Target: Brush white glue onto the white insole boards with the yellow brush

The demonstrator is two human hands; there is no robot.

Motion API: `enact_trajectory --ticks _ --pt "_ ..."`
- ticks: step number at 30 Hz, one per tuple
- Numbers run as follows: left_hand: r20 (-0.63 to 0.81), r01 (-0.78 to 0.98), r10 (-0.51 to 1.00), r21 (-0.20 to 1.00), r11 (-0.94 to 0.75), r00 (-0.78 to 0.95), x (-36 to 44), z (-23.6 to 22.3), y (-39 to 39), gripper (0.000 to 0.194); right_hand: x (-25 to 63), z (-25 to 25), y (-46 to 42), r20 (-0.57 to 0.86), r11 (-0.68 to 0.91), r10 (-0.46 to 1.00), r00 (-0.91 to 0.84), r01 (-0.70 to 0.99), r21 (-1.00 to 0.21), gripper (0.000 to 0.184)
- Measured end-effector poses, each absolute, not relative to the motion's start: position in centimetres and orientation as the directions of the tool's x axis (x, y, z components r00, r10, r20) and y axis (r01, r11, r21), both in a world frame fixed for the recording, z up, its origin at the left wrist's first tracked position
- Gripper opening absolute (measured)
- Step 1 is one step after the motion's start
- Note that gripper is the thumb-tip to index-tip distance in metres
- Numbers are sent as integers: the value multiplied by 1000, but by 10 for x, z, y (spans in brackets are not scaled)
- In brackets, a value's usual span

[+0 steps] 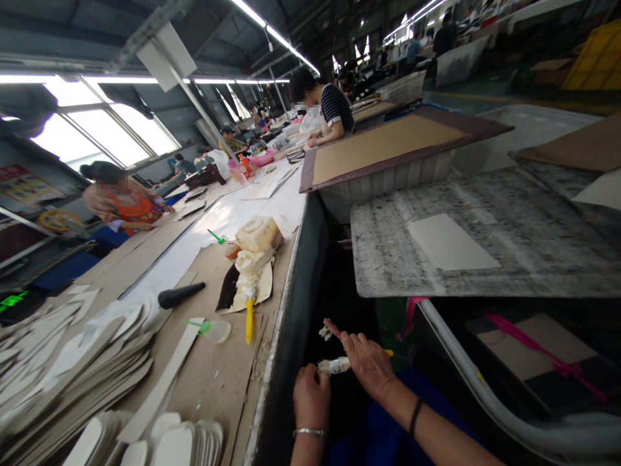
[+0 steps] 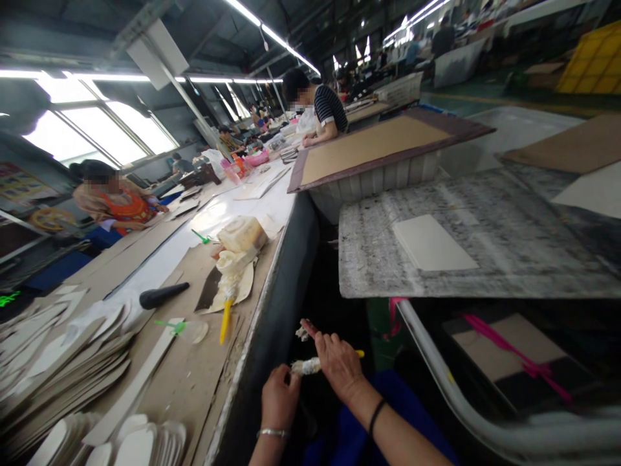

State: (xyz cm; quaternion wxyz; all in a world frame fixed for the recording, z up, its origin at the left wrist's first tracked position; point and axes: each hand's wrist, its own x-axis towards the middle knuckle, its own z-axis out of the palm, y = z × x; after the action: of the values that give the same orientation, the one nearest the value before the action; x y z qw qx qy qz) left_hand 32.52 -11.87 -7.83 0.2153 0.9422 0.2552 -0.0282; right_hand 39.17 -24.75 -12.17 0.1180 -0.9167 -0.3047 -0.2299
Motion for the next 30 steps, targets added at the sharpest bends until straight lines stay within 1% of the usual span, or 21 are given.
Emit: enact_trajectory --ticks 3,7,14,18,23,28,30 --pt "-220 538 492 315 -781 843 323 -88 -122 19 393 -131 -246 437 -797 520 734 601 -60 26" --pt "-289 555 486 251 -793 825 317 -88 -129 22 397 -142 -251 377 -796 546 748 604 -45 24" --pt "-433 610 501 158 -776 749 318 -87 -128 25 396 -147 -246 352 -727 636 687 686 -26 23" --pt "-472 614 489 152 -774 733 312 -91 -131 28 396 -149 -250 360 -691 671 648 723 -13 24" --pt "-473 605 475 166 -779 742 309 -94 -141 29 398 -147 -257 382 -650 705 598 760 11 23" --pt "-450 607 482 186 -772 752 303 -96 -138 28 404 -125 -262 418 -582 748 516 812 41 23" --pt "-447 624 500 187 -758 741 293 -99 -130 25 418 -110 -272 436 -597 733 522 801 43 24"
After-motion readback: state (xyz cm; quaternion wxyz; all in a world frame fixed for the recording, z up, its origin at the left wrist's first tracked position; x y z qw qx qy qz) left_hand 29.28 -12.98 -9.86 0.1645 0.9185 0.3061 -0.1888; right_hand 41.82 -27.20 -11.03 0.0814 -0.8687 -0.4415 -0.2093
